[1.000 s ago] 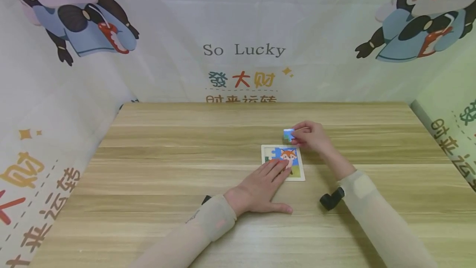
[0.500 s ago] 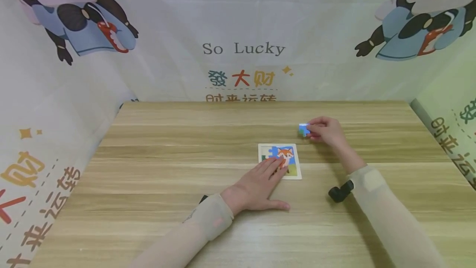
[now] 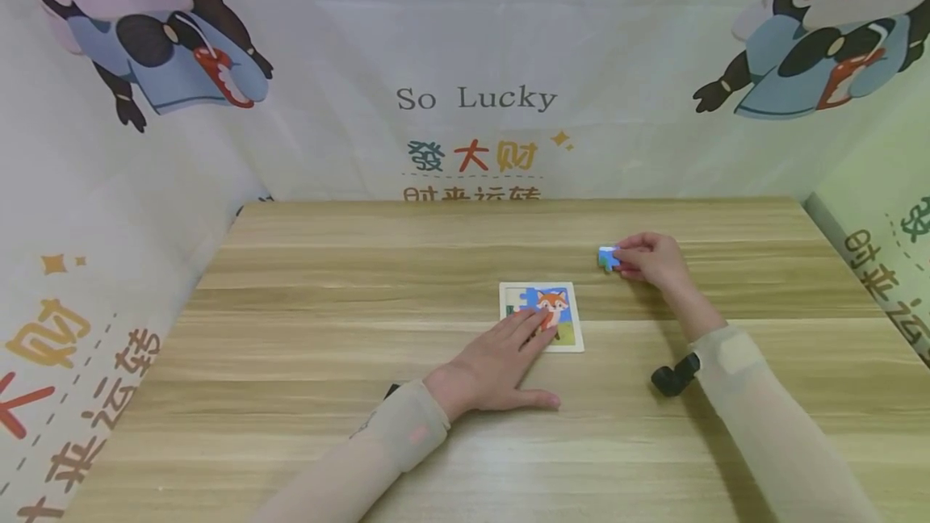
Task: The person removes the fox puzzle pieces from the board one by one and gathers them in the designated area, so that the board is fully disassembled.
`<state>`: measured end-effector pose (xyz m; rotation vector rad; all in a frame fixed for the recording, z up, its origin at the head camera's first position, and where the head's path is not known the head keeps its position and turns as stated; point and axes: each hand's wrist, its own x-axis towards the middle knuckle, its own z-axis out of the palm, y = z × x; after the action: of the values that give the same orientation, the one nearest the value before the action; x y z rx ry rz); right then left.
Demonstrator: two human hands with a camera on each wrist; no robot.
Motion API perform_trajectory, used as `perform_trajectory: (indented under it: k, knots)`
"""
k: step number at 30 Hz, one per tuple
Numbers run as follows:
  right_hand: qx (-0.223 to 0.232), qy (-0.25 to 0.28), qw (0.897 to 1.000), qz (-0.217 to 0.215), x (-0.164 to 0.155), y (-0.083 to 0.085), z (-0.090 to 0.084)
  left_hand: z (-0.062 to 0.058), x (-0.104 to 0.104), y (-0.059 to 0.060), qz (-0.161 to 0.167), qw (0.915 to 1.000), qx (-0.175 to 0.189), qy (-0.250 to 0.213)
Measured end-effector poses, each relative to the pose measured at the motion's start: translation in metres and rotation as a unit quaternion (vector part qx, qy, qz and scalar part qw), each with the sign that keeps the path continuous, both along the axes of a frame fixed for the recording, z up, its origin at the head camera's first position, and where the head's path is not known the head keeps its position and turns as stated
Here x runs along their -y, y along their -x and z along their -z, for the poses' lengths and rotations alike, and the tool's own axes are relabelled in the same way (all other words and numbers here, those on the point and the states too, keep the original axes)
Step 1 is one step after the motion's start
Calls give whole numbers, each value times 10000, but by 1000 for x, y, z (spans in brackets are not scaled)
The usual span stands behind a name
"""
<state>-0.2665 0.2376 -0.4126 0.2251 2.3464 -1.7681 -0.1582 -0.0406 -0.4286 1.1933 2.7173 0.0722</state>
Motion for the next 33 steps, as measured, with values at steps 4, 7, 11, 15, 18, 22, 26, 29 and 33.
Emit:
perform_trajectory:
  k: [4, 7, 11, 15, 18, 22, 26, 29, 33]
  knots:
    - [21, -205, 9998, 24, -1, -1, 1, 1, 1, 0, 23, 10000, -17, -14]
    - [-5, -348, 9994, -2, -1, -2, 1, 1, 1, 0, 42, 10000, -35, -3]
    - [-65, -415, 9991, -48, -1, -2, 2, 2, 2, 0, 29, 10000, -9, 26]
    - [-91, -453, 9989, -45, -1, -2, 2, 2, 1, 0, 24, 10000, 2, 31]
    - [-100, -500, 9987, -45, -1, -1, 1, 1, 1, 0, 36, 10000, -20, 25]
    - [-104, -524, 9986, -51, -2, -1, 1, 1, 2, 0, 50, 9999, -86, 28]
    - [-97, -478, 9988, -53, -2, 0, 1, 0, 2, 1, 70, 9999, -129, 16]
    - [-123, -568, 9983, -66, -3, 0, 0, 1, 2, 1, 79, 9999, -150, -10]
    - [-176, -742, 9970, -96, -3, -1, 0, 1, 2, 1, 74, 9999, -136, -50]
